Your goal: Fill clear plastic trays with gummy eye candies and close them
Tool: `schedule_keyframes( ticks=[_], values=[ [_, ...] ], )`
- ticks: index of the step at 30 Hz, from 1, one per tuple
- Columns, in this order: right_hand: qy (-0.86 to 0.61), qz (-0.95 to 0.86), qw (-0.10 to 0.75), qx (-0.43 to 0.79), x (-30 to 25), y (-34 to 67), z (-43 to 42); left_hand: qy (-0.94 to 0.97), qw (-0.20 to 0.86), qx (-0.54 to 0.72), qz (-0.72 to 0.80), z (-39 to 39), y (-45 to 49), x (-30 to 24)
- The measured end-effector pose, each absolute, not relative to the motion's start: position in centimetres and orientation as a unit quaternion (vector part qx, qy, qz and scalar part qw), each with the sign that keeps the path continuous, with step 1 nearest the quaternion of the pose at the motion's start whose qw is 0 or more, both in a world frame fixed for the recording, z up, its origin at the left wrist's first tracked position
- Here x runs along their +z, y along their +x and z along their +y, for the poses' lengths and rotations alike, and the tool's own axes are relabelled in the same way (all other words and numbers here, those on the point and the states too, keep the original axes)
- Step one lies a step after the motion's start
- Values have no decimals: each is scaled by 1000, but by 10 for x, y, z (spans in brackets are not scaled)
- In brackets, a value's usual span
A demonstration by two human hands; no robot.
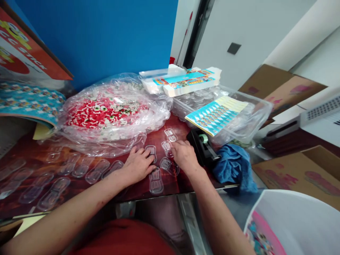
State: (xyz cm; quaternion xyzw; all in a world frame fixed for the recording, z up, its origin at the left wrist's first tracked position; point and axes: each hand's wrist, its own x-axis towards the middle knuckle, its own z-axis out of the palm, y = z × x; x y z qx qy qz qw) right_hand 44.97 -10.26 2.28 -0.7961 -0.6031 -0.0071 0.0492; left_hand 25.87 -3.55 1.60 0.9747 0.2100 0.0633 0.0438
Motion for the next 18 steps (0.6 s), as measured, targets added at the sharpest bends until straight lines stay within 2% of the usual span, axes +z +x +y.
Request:
schedule_keyframes(
  ticks=[5,9,16,18],
  values=[
    [-814,-579,50,11,9,427,-87,983,45,70,164,-55,269,19],
    [-815,-575,76,12,23,432,-76,989,45,62,128,-63,266,18],
    [-813,-574,84,36,18,436,-141,990,78,72,97,-74,243,24],
    [-817,-566,111,27,15,428,-158,990,83,81,86,-80,225,31]
  ],
)
